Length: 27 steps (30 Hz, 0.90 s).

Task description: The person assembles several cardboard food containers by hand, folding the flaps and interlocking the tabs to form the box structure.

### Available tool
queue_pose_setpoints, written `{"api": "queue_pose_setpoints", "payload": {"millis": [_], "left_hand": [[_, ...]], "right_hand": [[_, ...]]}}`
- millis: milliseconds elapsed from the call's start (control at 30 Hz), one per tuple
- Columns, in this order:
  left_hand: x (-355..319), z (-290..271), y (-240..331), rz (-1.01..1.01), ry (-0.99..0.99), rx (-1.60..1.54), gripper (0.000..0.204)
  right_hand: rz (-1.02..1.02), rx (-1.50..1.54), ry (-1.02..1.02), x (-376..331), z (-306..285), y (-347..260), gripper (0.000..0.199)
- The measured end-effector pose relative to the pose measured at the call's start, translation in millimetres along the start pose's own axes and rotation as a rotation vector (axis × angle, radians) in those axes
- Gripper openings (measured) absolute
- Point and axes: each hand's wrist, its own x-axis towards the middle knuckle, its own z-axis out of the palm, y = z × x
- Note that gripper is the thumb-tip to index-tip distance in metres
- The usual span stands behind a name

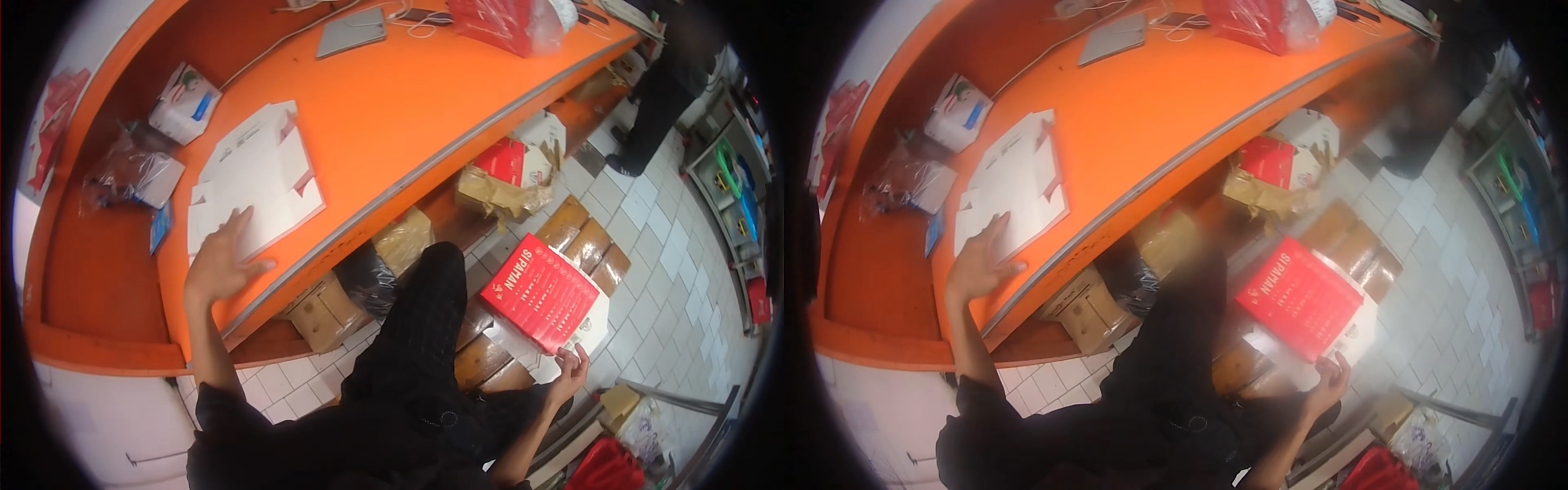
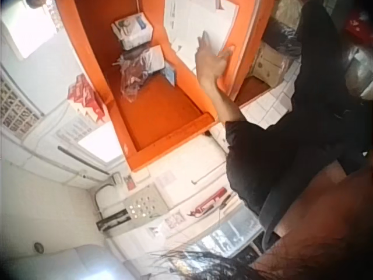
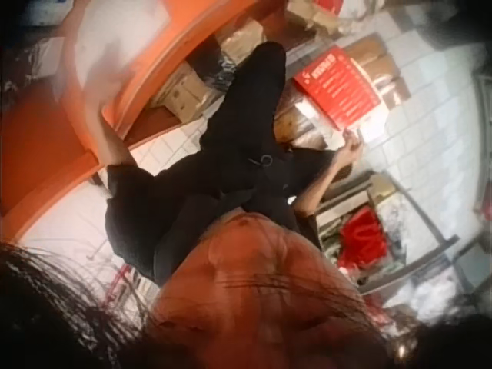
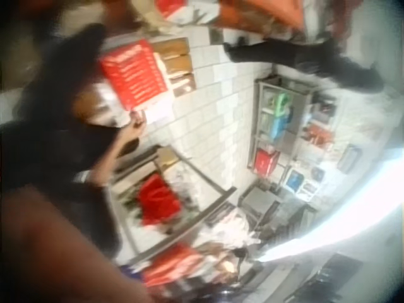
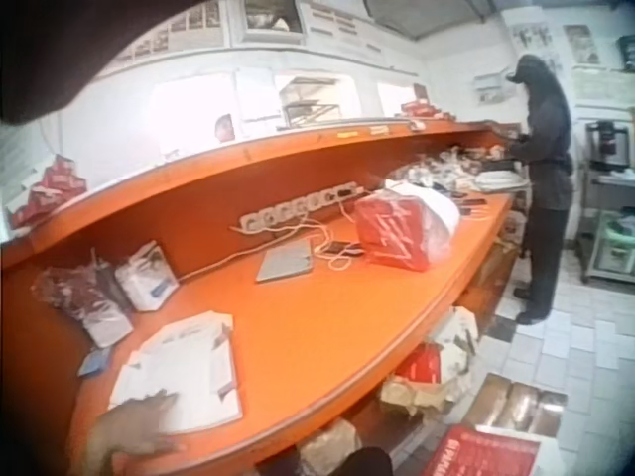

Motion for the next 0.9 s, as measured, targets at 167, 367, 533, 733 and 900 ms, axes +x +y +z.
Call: {"api": "queue_pose_setpoints", "payload": {"millis": [167, 367, 533, 733, 900], "left_hand": [[11, -2, -22, 0.062, 0.024, -0.384, 0.055], [18, 2, -58, 0.071, 0.17, -0.329, 0.02], [17, 7, -62, 0.048, 0.989, 0.009, 0.022], [8, 9, 43, 0.109, 1.776, 0.252, 0.016], [-32, 99, 159, 1.062, 0.685, -0.305, 0.025]], "right_hand": [[-0.107, -0.148, -0.166, 28, -1, 12, 0.027], [0.029, -0.046, -0.035, 31, -13, 2, 0.025], [-0.044, -0.227, 0.129, 24, -18, -3, 0.024], [-0.406, -0.38, 0.039, -9, 39, -131, 0.035], [-0.81, -0.027, -0.464, -64, 123, -206, 0.07]]}}
